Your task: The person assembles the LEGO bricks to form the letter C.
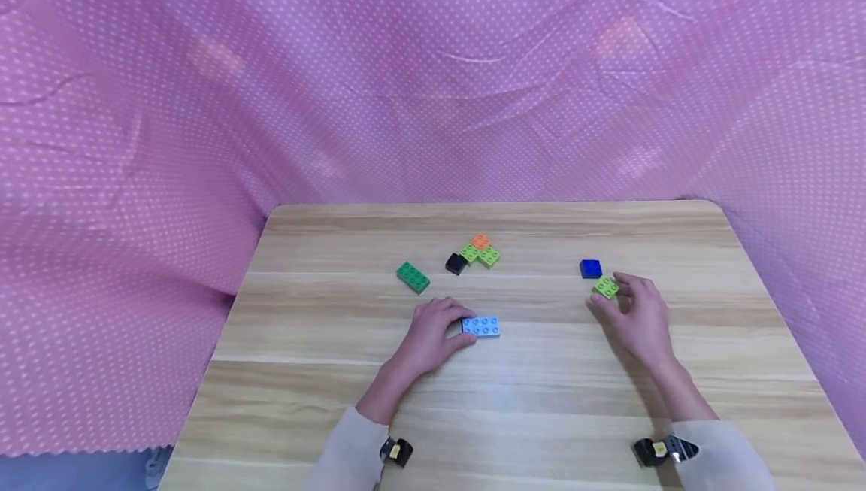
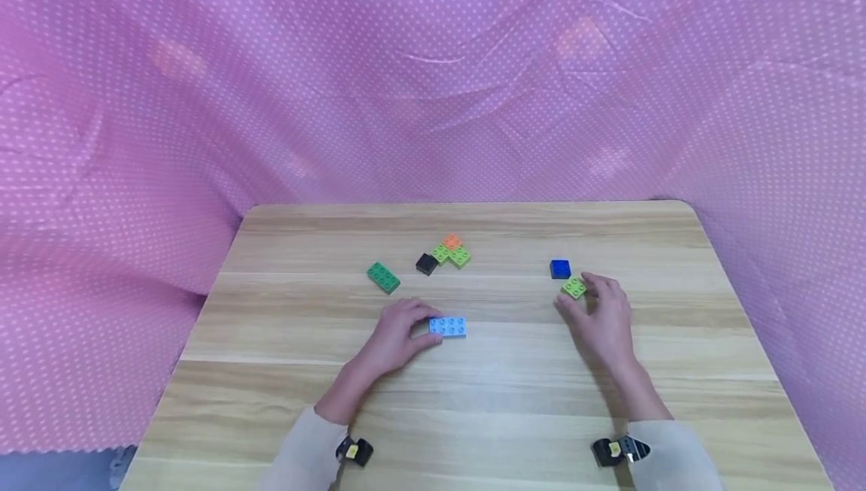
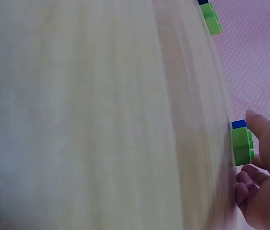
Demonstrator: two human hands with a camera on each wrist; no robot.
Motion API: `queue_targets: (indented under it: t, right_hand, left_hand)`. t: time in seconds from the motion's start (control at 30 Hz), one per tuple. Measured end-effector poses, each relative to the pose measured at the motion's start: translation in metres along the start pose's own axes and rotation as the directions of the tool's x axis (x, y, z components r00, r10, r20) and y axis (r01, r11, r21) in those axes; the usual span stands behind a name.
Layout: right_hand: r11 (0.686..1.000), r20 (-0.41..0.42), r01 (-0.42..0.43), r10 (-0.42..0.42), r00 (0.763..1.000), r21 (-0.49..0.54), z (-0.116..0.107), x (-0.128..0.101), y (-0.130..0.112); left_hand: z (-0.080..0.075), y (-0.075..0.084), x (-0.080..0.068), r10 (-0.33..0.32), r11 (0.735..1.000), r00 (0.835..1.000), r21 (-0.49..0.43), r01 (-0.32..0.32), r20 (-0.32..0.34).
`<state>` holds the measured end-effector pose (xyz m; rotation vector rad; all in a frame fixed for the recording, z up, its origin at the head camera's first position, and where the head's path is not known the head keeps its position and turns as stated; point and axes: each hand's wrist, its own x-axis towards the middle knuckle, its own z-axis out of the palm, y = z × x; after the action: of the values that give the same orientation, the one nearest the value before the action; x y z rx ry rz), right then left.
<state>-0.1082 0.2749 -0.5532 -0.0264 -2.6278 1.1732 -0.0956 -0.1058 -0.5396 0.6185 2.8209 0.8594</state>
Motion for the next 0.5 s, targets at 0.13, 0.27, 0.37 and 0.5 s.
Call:
queue_targets:
  t: [0.13, 0.27, 0.37, 0.5]
  right_hand:
    - [1.0, -0.013, -0.005, 0.005, 1.0, 0.001, 0.004, 0.005, 0.003]
    - [1.0, -0.027, -0.009, 0.009, 1.0, 0.005, 0.006, 0.006, 0.005]
    - [1.0, -0.033, -0.005, 0.006, 0.999, 0.011, 0.006, 0.005, 0.006]
    - [1.0, -0.044, 0.017, -0.017, 0.999, 0.005, 0.005, 0.006, 0.006]
  left_hand:
    - [0.0, -0.008, 0.021, 0.018, 0.999, 0.999, -0.034, -0.019, -0.029]
    - [0.003, -0.015, 0.037, 0.035, 0.996, 0.998, -0.081, -0.039, -0.045]
    - [0.005, -0.019, 0.043, 0.029, 0.993, 0.998, -0.114, -0.035, -0.051]
    - [0.006, -0.02, 0.046, 0.028, 0.989, 0.998, -0.142, -0.036, -0.058]
